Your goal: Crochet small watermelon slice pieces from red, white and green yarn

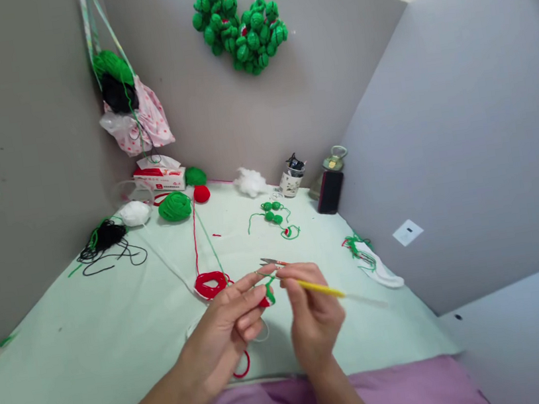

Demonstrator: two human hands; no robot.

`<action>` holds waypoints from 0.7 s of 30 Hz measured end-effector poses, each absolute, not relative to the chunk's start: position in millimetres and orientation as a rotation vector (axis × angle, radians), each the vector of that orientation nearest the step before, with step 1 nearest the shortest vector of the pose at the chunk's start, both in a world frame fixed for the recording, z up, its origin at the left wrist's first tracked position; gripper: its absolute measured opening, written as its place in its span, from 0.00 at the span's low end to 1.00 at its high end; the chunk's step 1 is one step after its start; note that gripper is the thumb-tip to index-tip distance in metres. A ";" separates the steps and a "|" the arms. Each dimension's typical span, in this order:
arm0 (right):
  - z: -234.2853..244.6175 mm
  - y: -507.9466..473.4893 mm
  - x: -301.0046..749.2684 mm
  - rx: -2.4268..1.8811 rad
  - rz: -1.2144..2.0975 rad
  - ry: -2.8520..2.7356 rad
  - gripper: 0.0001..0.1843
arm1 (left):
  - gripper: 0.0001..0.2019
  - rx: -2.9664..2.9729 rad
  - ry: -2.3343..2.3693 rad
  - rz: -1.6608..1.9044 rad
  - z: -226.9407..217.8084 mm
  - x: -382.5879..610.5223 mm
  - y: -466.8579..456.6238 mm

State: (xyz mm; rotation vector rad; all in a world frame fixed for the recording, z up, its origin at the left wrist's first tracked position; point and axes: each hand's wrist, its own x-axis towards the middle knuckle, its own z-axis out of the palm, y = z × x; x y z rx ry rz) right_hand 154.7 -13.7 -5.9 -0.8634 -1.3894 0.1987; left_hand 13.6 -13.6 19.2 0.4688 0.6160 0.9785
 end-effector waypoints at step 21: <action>2.3 -15.2 165.8 -0.872 0.386 -1.354 0.13 | 0.17 0.565 0.667 1.051 19.7 15.5 -4.0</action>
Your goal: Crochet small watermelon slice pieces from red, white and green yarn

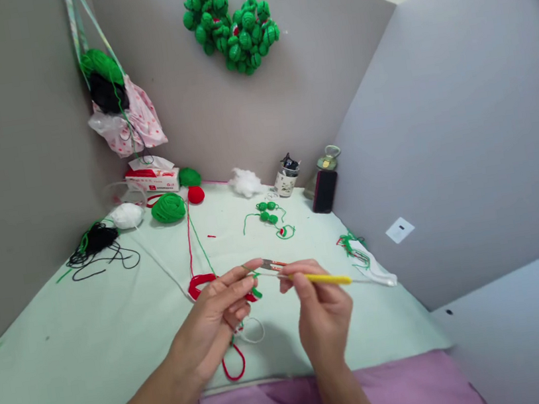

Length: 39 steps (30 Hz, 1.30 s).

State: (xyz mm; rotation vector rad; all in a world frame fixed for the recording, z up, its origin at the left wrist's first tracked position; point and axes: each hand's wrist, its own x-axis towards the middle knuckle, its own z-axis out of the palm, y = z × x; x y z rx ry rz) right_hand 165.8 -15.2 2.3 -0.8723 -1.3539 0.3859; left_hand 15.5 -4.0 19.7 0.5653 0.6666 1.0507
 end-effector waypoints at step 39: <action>4.9 -43.1 188.4 -0.869 0.461 -1.367 0.09 | 0.18 0.807 0.836 1.276 23.4 50.9 -7.0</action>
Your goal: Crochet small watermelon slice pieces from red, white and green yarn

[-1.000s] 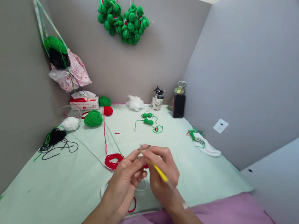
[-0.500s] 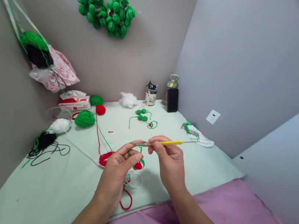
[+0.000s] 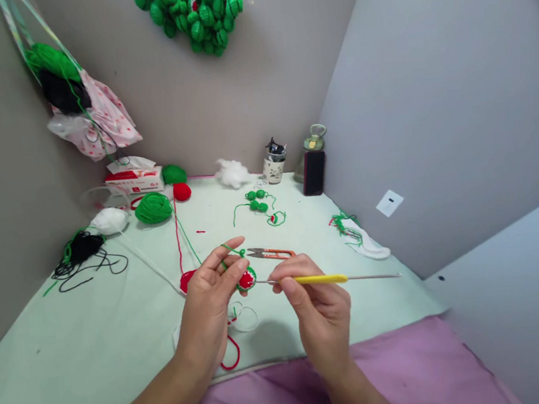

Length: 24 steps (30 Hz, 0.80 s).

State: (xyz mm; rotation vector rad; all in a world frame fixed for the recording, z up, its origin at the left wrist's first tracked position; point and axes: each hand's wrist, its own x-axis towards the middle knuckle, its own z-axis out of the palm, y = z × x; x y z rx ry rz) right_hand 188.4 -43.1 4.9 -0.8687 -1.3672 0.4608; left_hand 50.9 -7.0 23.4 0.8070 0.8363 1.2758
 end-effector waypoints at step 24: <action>-29.1 -31.6 176.9 -0.843 0.148 -1.390 0.21 | 0.16 0.724 0.726 1.168 20.1 45.9 -16.0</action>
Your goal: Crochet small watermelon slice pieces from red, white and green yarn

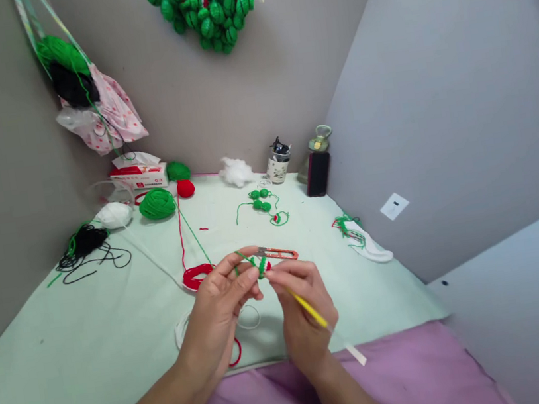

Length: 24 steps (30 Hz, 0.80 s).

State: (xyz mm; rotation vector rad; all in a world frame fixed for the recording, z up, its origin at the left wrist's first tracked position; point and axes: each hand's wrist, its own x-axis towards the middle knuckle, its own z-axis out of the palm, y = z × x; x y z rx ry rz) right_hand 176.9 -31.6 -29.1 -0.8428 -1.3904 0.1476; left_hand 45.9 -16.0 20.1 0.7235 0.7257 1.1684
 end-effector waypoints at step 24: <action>-27.3 -27.8 176.6 -0.716 0.797 -1.093 0.08 | 0.22 0.670 0.741 1.141 11.6 35.3 -16.6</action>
